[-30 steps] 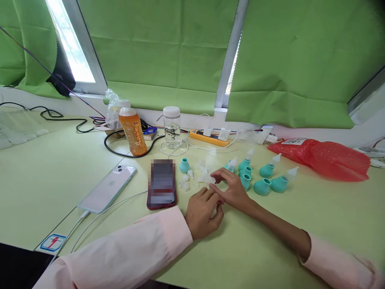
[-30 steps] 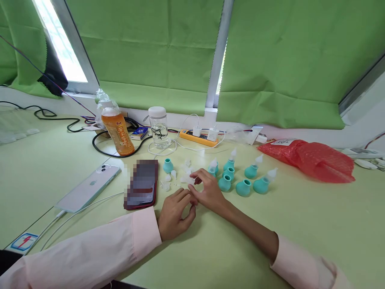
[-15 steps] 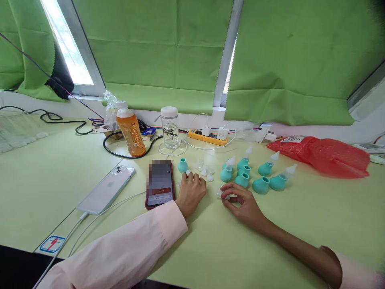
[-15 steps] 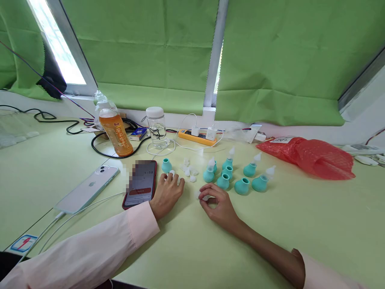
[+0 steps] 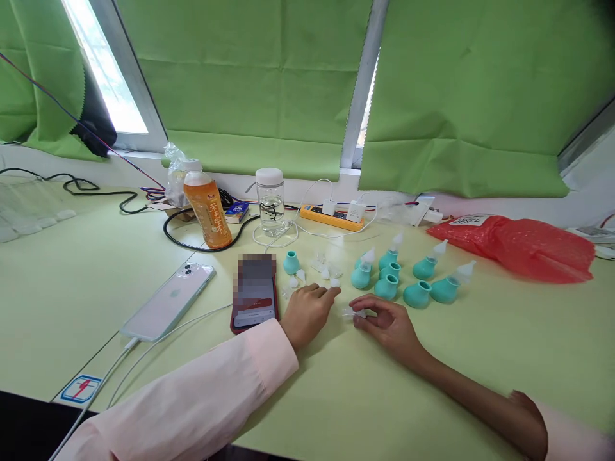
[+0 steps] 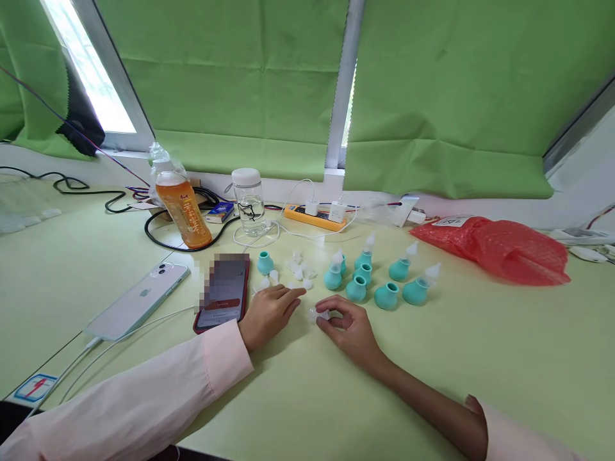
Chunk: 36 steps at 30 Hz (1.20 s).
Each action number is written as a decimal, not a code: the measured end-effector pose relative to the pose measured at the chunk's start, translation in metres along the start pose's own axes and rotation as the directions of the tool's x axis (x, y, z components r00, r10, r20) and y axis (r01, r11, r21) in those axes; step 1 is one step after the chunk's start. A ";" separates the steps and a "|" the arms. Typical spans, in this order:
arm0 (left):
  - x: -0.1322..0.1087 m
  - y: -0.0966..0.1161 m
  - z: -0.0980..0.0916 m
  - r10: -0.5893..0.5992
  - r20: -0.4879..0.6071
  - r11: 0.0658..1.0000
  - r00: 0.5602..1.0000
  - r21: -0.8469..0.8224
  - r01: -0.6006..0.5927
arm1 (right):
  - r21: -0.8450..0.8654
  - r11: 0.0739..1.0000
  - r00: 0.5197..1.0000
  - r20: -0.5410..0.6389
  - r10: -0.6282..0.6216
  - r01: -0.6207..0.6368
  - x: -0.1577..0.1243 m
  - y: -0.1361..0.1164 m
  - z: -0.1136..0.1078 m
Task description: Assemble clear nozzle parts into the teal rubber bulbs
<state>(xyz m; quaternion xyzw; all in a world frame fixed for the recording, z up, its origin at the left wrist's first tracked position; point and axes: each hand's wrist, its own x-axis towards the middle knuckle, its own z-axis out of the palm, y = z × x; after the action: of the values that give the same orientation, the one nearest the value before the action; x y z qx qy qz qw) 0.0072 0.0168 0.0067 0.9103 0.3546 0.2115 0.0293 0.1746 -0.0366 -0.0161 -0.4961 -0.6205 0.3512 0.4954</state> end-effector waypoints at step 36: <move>-0.016 0.018 0.011 -0.024 -0.304 0.882 0.952 -0.456 -0.123 | 0.204 0.975 0.990 -0.082 0.111 -0.093 -0.005 -0.007 0.003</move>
<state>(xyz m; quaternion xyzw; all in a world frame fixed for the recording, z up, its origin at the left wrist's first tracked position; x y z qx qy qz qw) 0.0127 -0.0060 -0.0056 0.8419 0.2696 0.4277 0.1889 0.1697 -0.0432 -0.0121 -0.4909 -0.5321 0.4133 0.5523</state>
